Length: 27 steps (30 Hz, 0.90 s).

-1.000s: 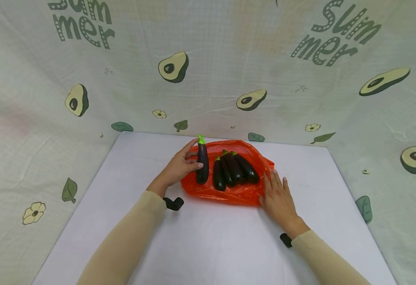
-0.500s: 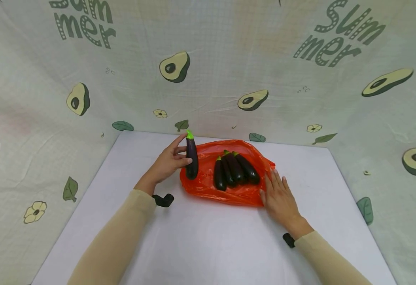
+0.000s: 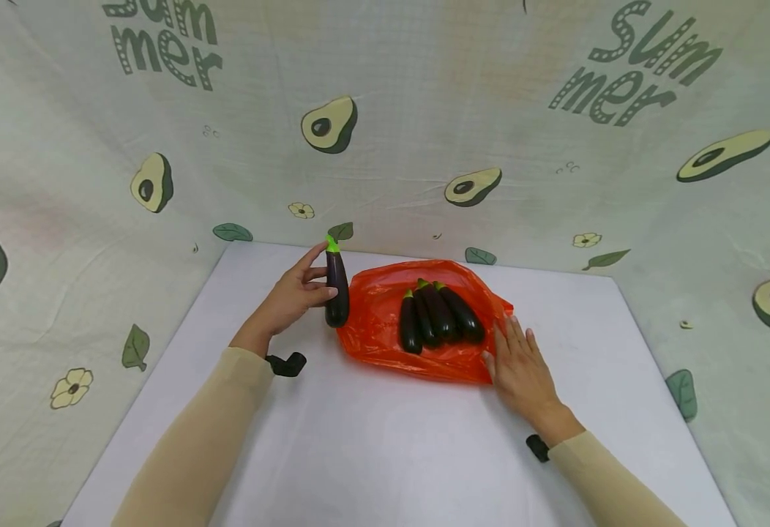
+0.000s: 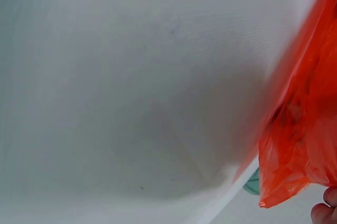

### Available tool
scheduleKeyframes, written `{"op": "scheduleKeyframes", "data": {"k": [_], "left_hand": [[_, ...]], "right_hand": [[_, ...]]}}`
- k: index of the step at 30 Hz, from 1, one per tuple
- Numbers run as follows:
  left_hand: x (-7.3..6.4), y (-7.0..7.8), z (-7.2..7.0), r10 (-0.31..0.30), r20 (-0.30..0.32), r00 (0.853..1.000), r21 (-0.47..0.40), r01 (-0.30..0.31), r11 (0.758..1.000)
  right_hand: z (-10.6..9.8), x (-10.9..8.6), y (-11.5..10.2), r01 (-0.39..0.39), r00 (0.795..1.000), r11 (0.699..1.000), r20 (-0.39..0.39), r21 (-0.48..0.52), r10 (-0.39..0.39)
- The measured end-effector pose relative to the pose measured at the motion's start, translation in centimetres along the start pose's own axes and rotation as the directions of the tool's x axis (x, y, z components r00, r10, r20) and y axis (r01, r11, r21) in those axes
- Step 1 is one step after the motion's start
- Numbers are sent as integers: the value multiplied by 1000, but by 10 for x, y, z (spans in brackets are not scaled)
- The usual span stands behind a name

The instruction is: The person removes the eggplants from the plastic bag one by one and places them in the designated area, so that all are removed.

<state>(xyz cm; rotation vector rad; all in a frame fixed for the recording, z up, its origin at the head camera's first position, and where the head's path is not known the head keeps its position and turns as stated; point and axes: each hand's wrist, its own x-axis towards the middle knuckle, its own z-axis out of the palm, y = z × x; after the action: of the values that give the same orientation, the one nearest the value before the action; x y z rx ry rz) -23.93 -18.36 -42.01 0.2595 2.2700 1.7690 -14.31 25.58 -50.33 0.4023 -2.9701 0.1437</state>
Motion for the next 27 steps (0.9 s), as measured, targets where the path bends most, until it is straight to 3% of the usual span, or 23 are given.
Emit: {"op": "scheduleKeyframes", "data": {"k": [16, 21, 27], "left_hand": [[2, -25, -46, -104, 13, 994, 15, 104, 994], [10, -41, -50, -143, 41, 989, 8, 143, 990], [18, -59, -45, -190, 76, 979, 28, 188, 982]], "right_hand": [[-1, -1, 7, -25, 1000, 1000, -15, 9, 25], [-3, -1, 9, -28, 999, 999, -26, 24, 28], [-5, -2, 10, -30, 999, 999, -33, 33, 31]]}}
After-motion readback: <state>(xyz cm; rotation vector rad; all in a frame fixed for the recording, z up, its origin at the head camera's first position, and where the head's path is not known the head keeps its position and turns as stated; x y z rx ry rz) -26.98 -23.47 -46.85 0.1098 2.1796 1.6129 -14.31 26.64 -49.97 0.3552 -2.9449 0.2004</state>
